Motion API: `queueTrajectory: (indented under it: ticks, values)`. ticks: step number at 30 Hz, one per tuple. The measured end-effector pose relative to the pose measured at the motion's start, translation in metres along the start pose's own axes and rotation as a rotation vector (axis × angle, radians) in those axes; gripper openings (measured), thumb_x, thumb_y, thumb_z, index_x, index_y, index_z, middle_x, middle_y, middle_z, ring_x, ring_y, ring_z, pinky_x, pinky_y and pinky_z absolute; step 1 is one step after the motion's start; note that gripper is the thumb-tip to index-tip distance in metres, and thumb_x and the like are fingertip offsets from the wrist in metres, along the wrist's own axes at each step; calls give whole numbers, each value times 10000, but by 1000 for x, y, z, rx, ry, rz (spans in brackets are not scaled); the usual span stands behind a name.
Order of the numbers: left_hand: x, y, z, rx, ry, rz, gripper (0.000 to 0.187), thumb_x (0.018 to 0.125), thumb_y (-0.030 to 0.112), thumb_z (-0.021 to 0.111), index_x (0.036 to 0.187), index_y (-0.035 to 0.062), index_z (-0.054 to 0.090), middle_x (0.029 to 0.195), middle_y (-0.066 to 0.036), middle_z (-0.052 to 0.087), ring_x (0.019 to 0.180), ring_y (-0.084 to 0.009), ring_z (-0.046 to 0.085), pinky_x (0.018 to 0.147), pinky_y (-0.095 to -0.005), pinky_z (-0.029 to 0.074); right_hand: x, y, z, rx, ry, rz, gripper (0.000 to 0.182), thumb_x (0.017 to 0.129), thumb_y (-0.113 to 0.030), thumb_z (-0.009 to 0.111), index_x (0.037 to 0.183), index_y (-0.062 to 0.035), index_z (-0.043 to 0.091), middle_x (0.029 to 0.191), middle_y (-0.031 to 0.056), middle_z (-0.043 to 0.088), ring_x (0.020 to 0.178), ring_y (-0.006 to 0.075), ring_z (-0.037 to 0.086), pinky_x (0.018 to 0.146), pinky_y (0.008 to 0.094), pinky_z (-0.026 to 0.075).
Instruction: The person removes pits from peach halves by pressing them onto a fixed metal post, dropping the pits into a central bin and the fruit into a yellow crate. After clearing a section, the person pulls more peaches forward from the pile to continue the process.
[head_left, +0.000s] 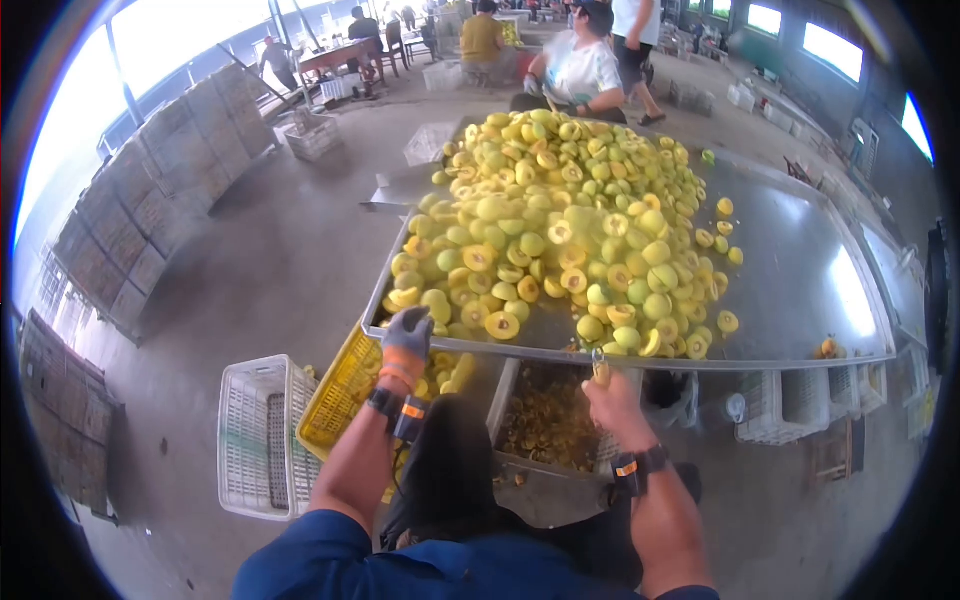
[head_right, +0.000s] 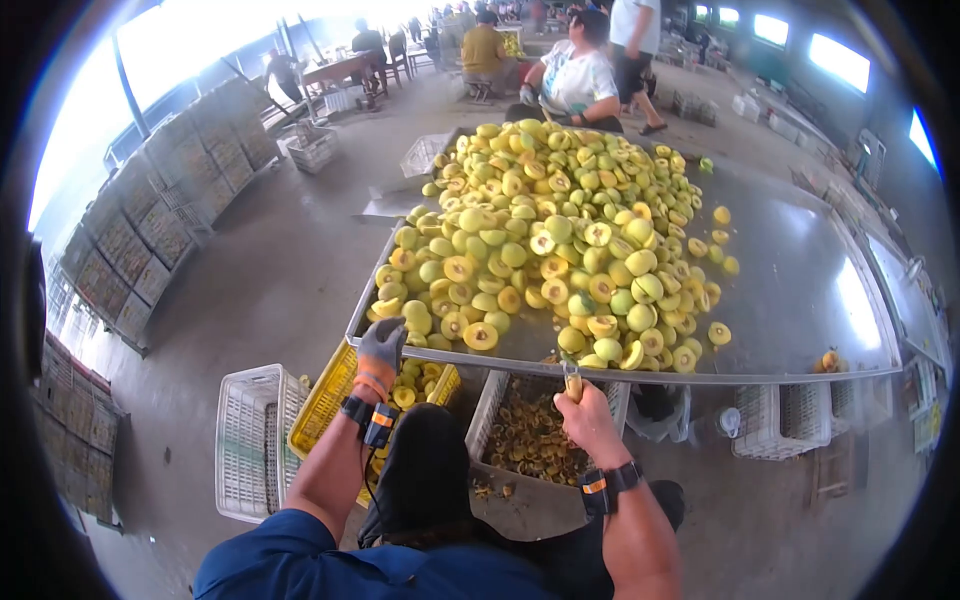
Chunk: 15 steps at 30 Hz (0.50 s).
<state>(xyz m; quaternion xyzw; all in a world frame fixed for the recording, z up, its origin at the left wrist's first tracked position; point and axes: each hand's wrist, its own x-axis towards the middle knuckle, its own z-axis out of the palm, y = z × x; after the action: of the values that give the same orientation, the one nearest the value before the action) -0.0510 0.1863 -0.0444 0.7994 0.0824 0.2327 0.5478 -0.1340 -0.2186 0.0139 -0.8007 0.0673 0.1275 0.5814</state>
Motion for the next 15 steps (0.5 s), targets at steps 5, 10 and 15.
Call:
queueTrajectory:
  ticks: [5, 10, 15]
  values:
    - [32, 72, 67, 314, -114, 233, 304, 929, 138, 779, 1213, 33, 753, 1119, -149, 773, 1025, -293, 740, 937, -376, 577, 4, 6, 4, -66, 84, -142, 320, 951, -242, 717, 1076, 43, 643, 812, 127, 686, 733, 274, 659, 726, 420, 532]
    - [85, 125, 159, 371, -197, 480, 427, 899, 188, 792, 1308, 90, 718, 1228, -182, 725, 1098, -378, 697, 982, -436, 564, 12, 1, 7, -86, 50, -220, 341, 958, -253, 725, 1116, 39, 645, 946, 244, 739, 876, 415, 725, 804, 465, 559]
    - [138, 160, 268, 414, -405, 763, 605, 847, 280, 834, 1408, 126, 669, 1352, -180, 673, 1250, -398, 628, 1086, -472, 511, 15, -7, 1, -128, 3, -217, 329, 971, -239, 699, 1136, 33, 617, 887, 287, 715, 900, 523, 692, 766, 523, 559]
